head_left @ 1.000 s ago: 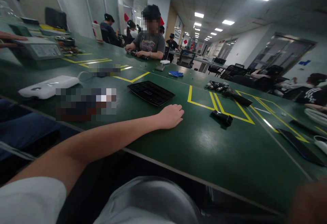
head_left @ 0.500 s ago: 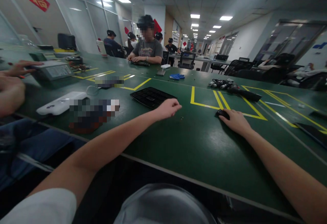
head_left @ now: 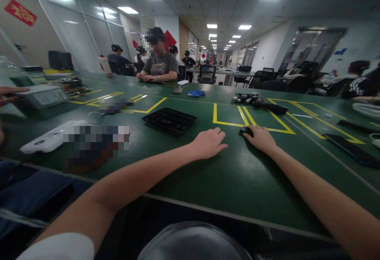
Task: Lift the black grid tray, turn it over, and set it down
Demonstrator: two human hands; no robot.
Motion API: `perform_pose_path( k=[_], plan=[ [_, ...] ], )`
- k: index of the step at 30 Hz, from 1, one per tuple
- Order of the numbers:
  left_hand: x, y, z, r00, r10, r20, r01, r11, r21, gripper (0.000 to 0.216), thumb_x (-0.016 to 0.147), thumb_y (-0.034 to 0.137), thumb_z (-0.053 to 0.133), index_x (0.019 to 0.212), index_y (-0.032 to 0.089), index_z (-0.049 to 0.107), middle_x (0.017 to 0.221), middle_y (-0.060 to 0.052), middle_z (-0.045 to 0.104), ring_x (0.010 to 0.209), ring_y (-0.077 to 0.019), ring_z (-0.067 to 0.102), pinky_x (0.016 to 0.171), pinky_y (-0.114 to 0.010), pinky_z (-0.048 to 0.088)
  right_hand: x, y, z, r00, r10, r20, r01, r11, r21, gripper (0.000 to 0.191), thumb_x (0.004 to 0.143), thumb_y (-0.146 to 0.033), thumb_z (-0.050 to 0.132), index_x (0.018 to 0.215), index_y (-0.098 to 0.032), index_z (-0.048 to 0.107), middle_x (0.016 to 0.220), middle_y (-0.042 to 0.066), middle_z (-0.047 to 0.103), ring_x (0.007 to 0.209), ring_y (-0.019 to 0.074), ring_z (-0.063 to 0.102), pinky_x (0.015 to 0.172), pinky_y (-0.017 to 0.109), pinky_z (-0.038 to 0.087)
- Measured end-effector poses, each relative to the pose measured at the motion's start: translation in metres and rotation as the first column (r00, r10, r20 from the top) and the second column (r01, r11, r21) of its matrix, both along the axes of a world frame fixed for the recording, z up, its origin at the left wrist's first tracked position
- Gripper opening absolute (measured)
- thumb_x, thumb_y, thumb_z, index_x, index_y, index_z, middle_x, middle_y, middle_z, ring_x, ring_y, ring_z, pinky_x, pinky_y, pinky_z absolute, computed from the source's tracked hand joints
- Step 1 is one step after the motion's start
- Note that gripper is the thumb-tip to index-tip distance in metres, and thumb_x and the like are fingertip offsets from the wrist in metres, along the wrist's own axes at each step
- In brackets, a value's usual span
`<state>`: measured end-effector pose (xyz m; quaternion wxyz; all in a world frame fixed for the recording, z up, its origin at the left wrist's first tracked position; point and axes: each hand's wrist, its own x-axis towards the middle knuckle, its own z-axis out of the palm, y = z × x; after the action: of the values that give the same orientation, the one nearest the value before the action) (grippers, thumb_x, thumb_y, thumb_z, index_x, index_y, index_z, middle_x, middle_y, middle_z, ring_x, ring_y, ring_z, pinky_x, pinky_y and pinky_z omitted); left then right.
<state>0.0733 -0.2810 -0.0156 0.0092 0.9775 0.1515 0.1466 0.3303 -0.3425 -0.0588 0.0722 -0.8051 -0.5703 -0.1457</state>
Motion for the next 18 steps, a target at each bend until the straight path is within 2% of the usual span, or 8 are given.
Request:
perform_pose_path(
  k=[4, 7, 8, 10, 11, 13, 16, 18],
  plan=[
    [0.012, -0.001, -0.009, 0.983, 0.011, -0.183, -0.007, 1.000, 0.018, 0.019, 0.089, 0.030, 0.042, 0.091, 0.014, 0.051, 0.090, -0.011, 0.060, 0.083, -0.0229, 0.060, 0.067, -0.033, 0.048, 0.002, -0.001, 0.000, 1.000, 0.026, -0.005, -0.026, 1.000, -0.009, 0.051, 0.085, -0.046, 0.036, 0.120, -0.012, 0.051, 0.111, 0.016, 0.060, 0.101, 0.0310, 0.053, 0.083, 0.041, 0.042],
    [0.009, 0.015, -0.005, 0.996, 0.017, -0.086, -0.040, 0.962, -0.271, 0.013, 0.087, 0.026, 0.045, 0.085, 0.015, 0.049, 0.085, -0.009, 0.061, 0.078, -0.0197, 0.061, 0.065, -0.031, 0.049, 0.003, -0.001, 0.000, 0.999, 0.029, -0.018, -0.029, 1.000, -0.008, 0.051, 0.085, -0.046, 0.037, 0.119, -0.012, 0.052, 0.111, 0.017, 0.060, 0.101, 0.0322, 0.053, 0.082, 0.043, 0.042],
    [0.006, 0.023, -0.001, 0.998, 0.064, -0.012, -0.063, 0.898, -0.436, 0.011, 0.087, 0.025, 0.045, 0.084, 0.015, 0.049, 0.083, -0.008, 0.062, 0.073, -0.0179, 0.061, 0.062, -0.029, 0.049, 0.003, -0.001, 0.001, 0.999, 0.032, -0.020, -0.032, 0.999, -0.012, 0.051, 0.085, -0.046, 0.037, 0.119, -0.012, 0.052, 0.111, 0.017, 0.060, 0.101, 0.0324, 0.053, 0.083, 0.043, 0.042],
    [-0.004, 0.046, 0.009, 0.956, 0.258, 0.142, -0.075, 0.682, -0.728, 0.007, 0.085, 0.020, 0.042, 0.086, 0.014, 0.047, 0.078, -0.007, 0.062, 0.065, -0.0143, 0.061, 0.055, -0.025, 0.048, 0.002, -0.001, 0.001, 0.999, 0.041, -0.021, -0.042, 0.999, -0.022, 0.051, 0.085, -0.046, 0.037, 0.119, -0.012, 0.052, 0.112, 0.017, 0.060, 0.101, 0.0327, 0.053, 0.084, 0.043, 0.042],
    [-0.010, 0.059, 0.015, 0.908, 0.365, 0.204, -0.056, 0.588, -0.807, 0.007, 0.084, 0.018, 0.042, 0.087, 0.014, 0.047, 0.078, -0.007, 0.063, 0.064, -0.0137, 0.062, 0.055, -0.024, 0.048, 0.002, -0.001, 0.002, 0.999, 0.045, -0.022, -0.046, 0.999, -0.026, 0.052, 0.085, -0.047, 0.037, 0.120, -0.011, 0.052, 0.112, 0.017, 0.060, 0.101, 0.0329, 0.052, 0.084, 0.043, 0.042],
    [-0.028, 0.087, 0.027, 0.728, 0.638, 0.249, -0.204, 0.549, -0.810, 0.009, 0.081, 0.018, 0.043, 0.087, 0.015, 0.050, 0.074, -0.006, 0.062, 0.064, -0.0125, 0.061, 0.055, -0.022, 0.048, 0.000, -0.001, 0.003, 0.999, 0.040, -0.024, -0.041, 0.999, -0.028, 0.052, 0.085, -0.047, 0.037, 0.120, -0.011, 0.052, 0.112, 0.017, 0.060, 0.101, 0.0336, 0.052, 0.084, 0.042, 0.042],
    [-0.061, 0.123, 0.035, 0.627, 0.745, 0.230, -0.370, 0.543, -0.754, 0.014, 0.078, 0.025, 0.046, 0.081, 0.015, 0.054, 0.073, -0.007, 0.062, 0.074, -0.0188, 0.061, 0.057, -0.025, 0.047, -0.001, -0.002, 0.004, 0.999, 0.033, -0.032, -0.035, 0.999, -0.037, 0.051, 0.085, -0.046, 0.038, 0.119, -0.012, 0.052, 0.110, 0.017, 0.060, 0.100, 0.0337, 0.053, 0.083, 0.042, 0.042],
    [-0.078, 0.138, 0.034, 0.596, 0.782, 0.181, -0.503, 0.540, -0.675, 0.018, 0.070, 0.032, 0.058, 0.073, 0.014, 0.058, 0.076, -0.011, 0.064, 0.089, -0.0271, 0.060, 0.065, -0.029, 0.048, -0.001, -0.002, 0.004, 0.999, 0.034, -0.035, -0.035, 0.999, -0.040, 0.051, 0.085, -0.046, 0.038, 0.119, -0.012, 0.053, 0.110, 0.017, 0.061, 0.100, 0.0332, 0.053, 0.083, 0.042, 0.042]
  ],
)
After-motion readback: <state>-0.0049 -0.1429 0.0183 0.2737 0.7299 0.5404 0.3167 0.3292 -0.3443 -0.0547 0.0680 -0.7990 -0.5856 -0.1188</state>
